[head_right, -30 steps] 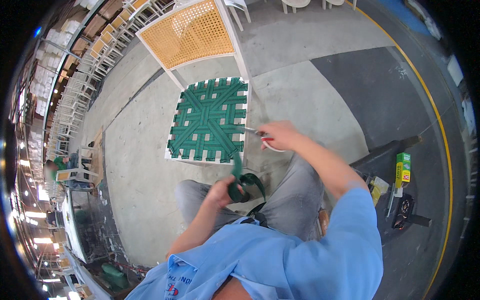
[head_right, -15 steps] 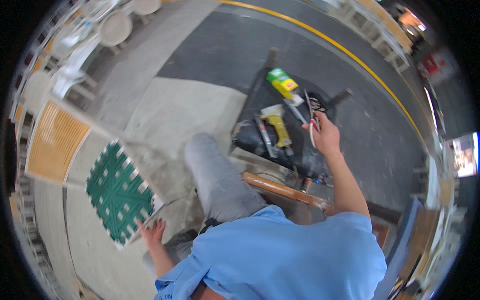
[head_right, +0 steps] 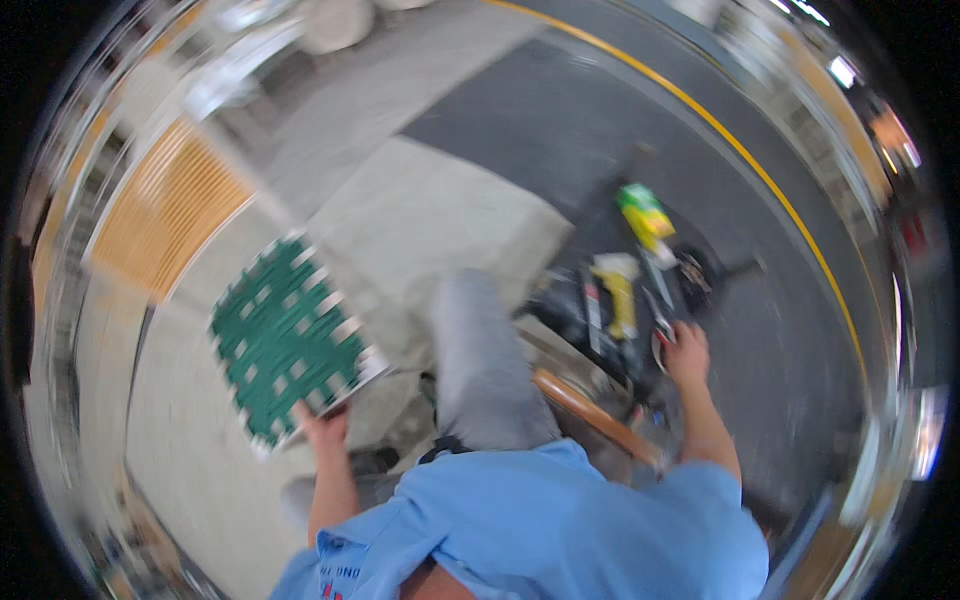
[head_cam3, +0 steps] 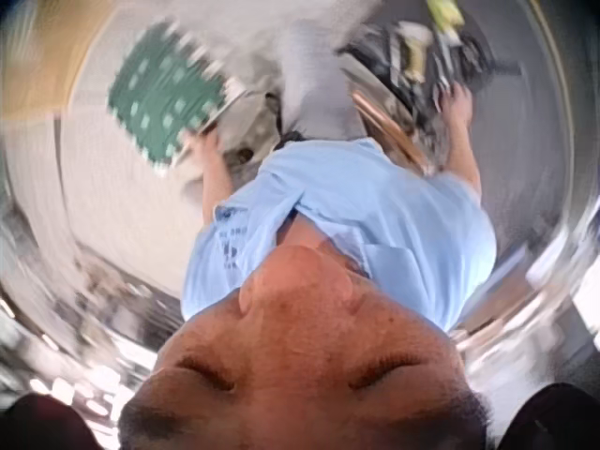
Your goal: The person weaves green plastic straps into a white chair seat frame, creating a crisscross pattern. They use a staple gun to secure the straps and scissors to trim excess material. The person works methodically, weaving and stapling the straps to complete the seat.
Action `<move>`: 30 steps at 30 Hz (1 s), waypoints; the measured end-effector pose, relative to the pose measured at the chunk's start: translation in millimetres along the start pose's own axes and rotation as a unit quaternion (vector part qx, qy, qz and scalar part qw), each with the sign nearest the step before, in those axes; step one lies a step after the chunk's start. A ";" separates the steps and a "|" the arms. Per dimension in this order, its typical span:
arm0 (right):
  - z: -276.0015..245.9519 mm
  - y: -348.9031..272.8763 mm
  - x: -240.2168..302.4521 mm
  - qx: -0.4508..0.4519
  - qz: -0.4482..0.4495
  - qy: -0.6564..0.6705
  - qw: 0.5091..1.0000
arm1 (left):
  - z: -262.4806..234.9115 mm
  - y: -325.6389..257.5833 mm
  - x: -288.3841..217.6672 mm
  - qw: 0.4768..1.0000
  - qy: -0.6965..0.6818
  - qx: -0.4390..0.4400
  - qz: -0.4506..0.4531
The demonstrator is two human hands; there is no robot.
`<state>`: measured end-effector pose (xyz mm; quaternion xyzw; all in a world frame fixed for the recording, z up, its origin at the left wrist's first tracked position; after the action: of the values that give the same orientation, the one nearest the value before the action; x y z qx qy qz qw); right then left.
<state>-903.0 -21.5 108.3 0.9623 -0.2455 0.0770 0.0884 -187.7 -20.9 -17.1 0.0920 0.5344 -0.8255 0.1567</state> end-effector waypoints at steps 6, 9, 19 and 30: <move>-40.3 14.8 169.8 -0.103 -0.129 0.086 0.983 | -3.7 -9.3 47.3 0.988 -0.041 -0.020 -0.151; -14.8 13.0 347.6 -0.085 -0.275 0.241 0.927 | 6.3 -23.0 40.0 0.979 0.089 -0.012 -0.184; 142.8 -222.3 678.8 0.197 -0.658 0.030 0.726 | -24.9 -128.8 -58.4 0.945 0.290 0.127 -0.083; 192.0 -269.6 675.8 0.096 -0.688 -0.043 0.718 | -448.1 -266.2 -178.1 0.751 0.176 -0.607 0.193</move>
<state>-165.5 -138.6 15.3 0.8716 0.4894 -0.0235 0.0134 -123.4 516.9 82.4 0.2228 0.9118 -0.2488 0.2388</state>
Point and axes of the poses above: each hand's wrist, its own y-axis towards the middle knuckle, its own z-axis out of the palm, x = y × z, the point moved 5 cm from there along y, towards the middle knuckle, and after that the axes turned 9 degrees about -x, right-handed, at the moved point
